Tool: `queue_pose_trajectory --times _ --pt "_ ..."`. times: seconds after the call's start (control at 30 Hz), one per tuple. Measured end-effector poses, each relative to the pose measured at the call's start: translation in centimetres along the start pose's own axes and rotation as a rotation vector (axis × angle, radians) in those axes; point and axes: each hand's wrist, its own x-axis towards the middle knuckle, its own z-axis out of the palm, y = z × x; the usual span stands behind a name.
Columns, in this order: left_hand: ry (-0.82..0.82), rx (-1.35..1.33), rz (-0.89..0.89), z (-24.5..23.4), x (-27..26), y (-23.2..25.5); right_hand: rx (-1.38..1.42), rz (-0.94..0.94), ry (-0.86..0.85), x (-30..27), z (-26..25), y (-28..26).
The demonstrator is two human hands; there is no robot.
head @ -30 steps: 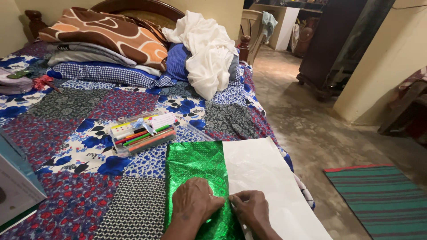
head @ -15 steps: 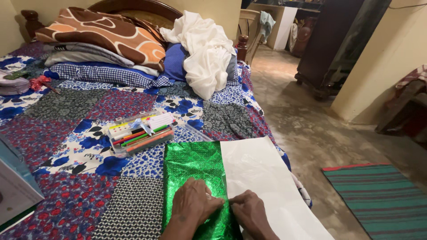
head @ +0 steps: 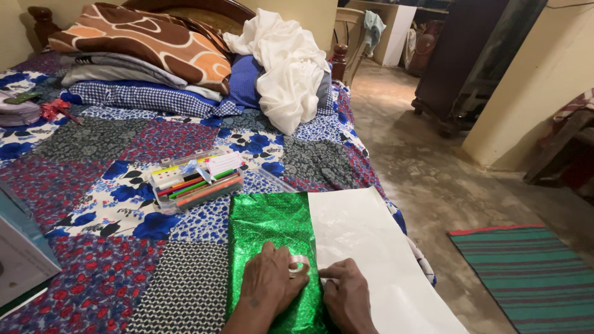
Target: The person wraps a red rectangular box with green shiny wrapping paper on a bed. They fold the paper over the box, smooth the edges, and secure the folds with clear adhesive tape. The wrapped box remains on the bed at the end of the clip.
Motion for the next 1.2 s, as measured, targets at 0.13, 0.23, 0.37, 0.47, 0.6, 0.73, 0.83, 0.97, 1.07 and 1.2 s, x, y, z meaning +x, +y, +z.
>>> queue_pose_trajectory --times 0.13,0.23,0.37,0.47,0.6,0.73,0.83,0.97,1.07,1.2 --pt "0.073 -0.077 0.046 0.5 -0.2 -0.7 -0.013 0.051 -0.042 0.2 0.4 0.8" --pt "0.163 -0.131 0.119 0.8 -0.8 -1.2 -0.014 0.016 -0.053 0.0 0.6 1.5" --pt "0.178 -0.137 0.167 0.7 -0.6 -1.3 -0.02 0.03 -0.017 0.4 0.6 1.4" --pt "0.158 -0.153 0.141 1.2 -0.7 -1.2 0.056 0.122 -0.041 0.5 -0.1 1.1" --pt "0.21 -0.243 0.117 2.1 -0.3 -0.8 0.17 0.327 -0.092 1.2 -1.2 0.3" --pt "0.221 -0.285 0.099 2.8 0.0 -1.2 0.274 0.34 -0.135 0.6 -1.7 -0.1" --pt "0.193 -0.286 0.062 2.9 0.4 -1.4 0.25 0.177 -0.092 0.0 -1.3 -0.4" --pt "0.191 -0.306 0.043 2.7 0.7 -1.3 0.12 0.049 -0.02 -0.4 -0.9 -1.0" --pt "0.157 -0.311 0.007 2.3 0.6 -1.2 -0.019 -0.154 -0.016 -0.9 -1.3 -1.2" --pt "0.13 -0.366 -0.025 1.6 0.5 -1.3 -0.411 -0.397 -0.129 -1.4 -1.5 -1.2"
